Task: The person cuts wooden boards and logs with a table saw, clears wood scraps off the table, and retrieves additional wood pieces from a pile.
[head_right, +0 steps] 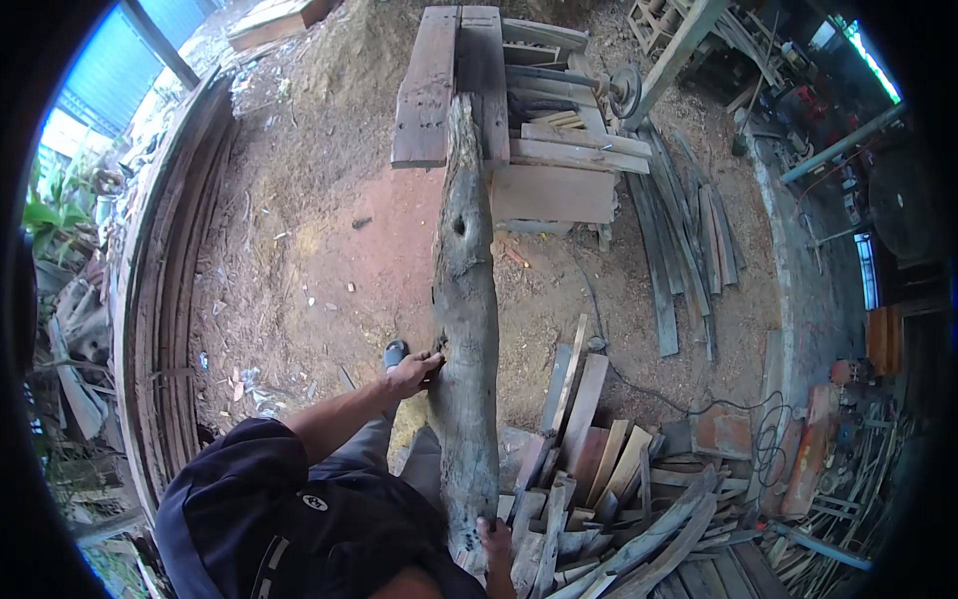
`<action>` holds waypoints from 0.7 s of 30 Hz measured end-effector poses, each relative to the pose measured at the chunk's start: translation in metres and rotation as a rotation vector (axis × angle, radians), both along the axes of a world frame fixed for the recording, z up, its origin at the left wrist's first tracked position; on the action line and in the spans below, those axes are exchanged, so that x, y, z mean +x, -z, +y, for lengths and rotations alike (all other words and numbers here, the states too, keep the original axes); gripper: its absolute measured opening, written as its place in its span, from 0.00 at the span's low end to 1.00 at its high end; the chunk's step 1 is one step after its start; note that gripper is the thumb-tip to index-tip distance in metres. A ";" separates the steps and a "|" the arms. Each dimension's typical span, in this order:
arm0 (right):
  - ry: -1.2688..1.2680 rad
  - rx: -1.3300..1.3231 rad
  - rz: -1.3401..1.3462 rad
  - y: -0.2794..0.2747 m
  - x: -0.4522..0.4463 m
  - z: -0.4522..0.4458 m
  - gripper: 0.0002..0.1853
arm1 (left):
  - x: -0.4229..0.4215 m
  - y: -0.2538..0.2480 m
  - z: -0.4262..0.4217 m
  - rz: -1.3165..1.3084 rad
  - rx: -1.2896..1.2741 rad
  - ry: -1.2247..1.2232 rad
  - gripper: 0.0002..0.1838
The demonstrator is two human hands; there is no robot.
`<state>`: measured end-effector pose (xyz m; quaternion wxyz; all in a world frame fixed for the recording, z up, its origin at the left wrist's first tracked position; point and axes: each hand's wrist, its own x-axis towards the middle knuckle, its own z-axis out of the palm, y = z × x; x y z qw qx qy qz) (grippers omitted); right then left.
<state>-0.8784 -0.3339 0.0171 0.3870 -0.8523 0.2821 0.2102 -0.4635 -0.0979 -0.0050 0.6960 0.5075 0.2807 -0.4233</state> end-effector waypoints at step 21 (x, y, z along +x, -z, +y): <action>0.041 -0.014 -0.026 0.015 0.109 0.010 0.31 | 0.105 0.014 0.002 -0.198 0.086 -0.017 0.14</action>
